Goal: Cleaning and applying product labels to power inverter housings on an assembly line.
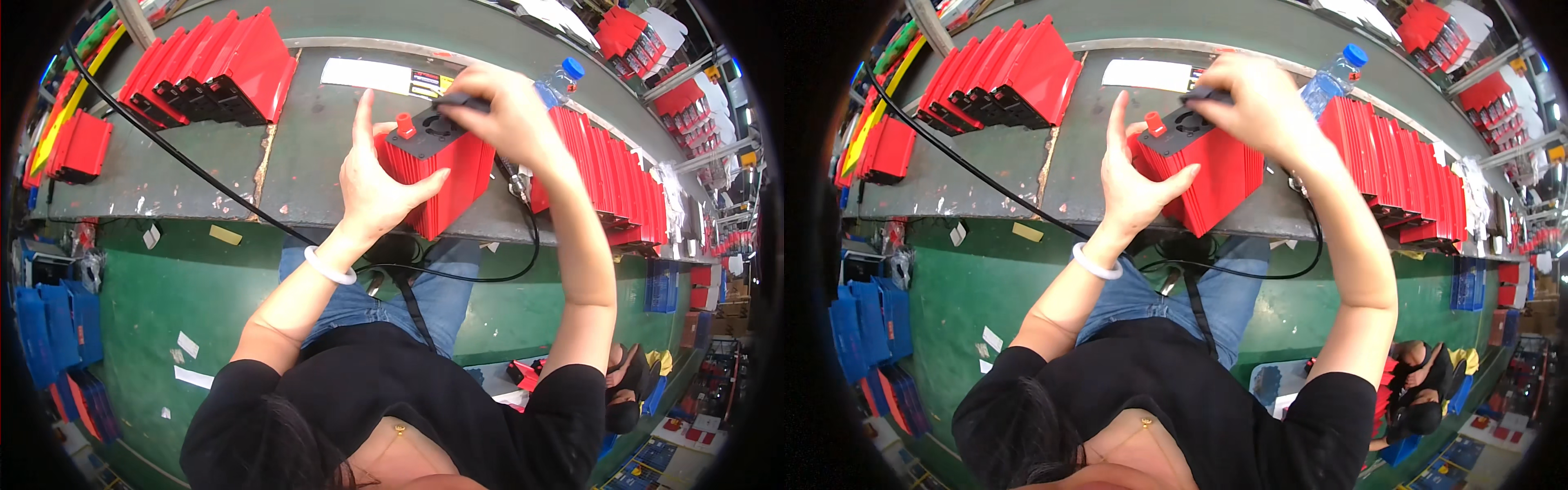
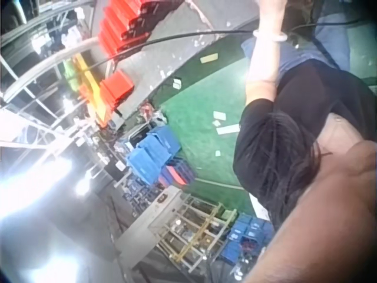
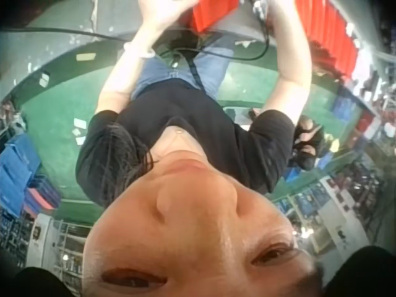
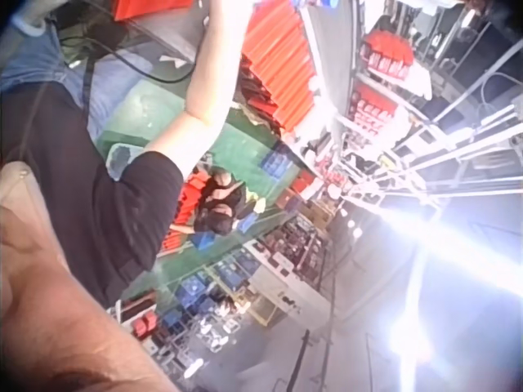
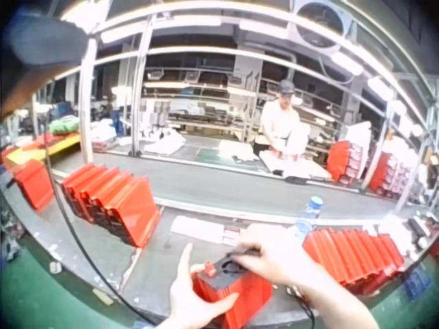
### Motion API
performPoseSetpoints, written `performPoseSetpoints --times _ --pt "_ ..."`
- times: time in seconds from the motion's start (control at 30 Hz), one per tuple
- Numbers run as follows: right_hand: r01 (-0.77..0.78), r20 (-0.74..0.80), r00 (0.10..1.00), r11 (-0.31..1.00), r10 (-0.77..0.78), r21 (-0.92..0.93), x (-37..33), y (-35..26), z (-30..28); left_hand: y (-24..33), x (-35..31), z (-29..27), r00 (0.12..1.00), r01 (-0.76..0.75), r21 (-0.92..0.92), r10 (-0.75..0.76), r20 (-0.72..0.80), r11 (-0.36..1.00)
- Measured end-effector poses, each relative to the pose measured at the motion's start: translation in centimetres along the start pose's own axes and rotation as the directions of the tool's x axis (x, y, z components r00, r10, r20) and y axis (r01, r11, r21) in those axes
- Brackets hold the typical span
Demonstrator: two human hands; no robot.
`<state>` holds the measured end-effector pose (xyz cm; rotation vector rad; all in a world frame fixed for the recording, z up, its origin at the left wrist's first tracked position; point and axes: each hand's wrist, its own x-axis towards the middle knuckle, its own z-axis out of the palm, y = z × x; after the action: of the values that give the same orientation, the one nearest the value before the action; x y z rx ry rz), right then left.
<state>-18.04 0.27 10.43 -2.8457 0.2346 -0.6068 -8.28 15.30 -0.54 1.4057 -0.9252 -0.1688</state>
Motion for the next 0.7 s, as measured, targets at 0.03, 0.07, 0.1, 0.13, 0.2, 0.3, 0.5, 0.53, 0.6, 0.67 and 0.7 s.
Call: performPoseSetpoints --times 0.03,0.07,0.1,0.13,0.2,0.3,0.5,0.53,0.6,0.67,0.7 --pt "0.007 0.027 1.000 1.000 -0.007 -0.013 -0.7 -0.7 0.7 0.2 0.0 0.1 1.000 0.006 -0.011 -0.006 0.007 1.000" --pt "0.018 -0.030 0.999 0.999 -0.019 -0.029 -1.3 -1.4 1.3 0.5 0.0 0.0 1.000 0.004 -0.014 -0.004 0.008 1.000" --pt "0.027 -0.088 0.996 0.999 -0.031 -0.045 -1.8 -2.1 1.7 0.9 0.1 0.0 1.000 0.013 0.023 -0.014 0.016 1.000" --pt "0.064 -0.114 0.991 0.995 -0.073 -0.077 -2.2 -3.0 1.8 1.3 0.1 -0.1 1.000 0.020 0.062 -0.021 0.021 0.998" --pt "0.032 -0.093 0.995 0.997 -0.039 -0.076 -2.9 -5.3 2.1 0.9 -0.2 -0.1 1.000 0.019 0.037 -0.020 0.016 0.999" --pt "0.185 -0.150 0.971 0.982 -0.188 -0.029 -4.0 -6.4 3.2 -0.6 -0.2 0.0 0.999 0.030 -0.023 -0.031 -0.011 0.999" --pt "0.165 0.057 0.976 0.883 -0.210 0.440 -4.2 -4.6 -0.3 1.5 -1.5 0.1 0.997 -0.052 0.057 0.048 0.061 0.997" --pt "0.162 0.049 0.975 0.848 -0.216 0.505 -4.3 -3.1 -1.8 1.9 -1.4 0.5 0.994 -0.090 0.083 0.084 0.071 0.993" --pt "-0.098 -0.228 0.960 0.957 0.163 0.275 -4.6 -1.2 -3.6 1.7 -1.4 0.8 0.988 -0.147 0.047 0.144 0.054 0.988" --pt "-0.285 -0.522 0.828 0.955 0.204 -0.078 -4.6 0.7 -4.5 1.9 -1.4 0.9 0.987 -0.157 0.060 0.154 0.053 0.986" --pt "-0.297 -0.488 0.843 0.952 0.226 -0.072 -5.0 1.8 -4.0 1.9 -1.5 0.9 0.984 -0.173 0.065 0.169 0.054 0.983"
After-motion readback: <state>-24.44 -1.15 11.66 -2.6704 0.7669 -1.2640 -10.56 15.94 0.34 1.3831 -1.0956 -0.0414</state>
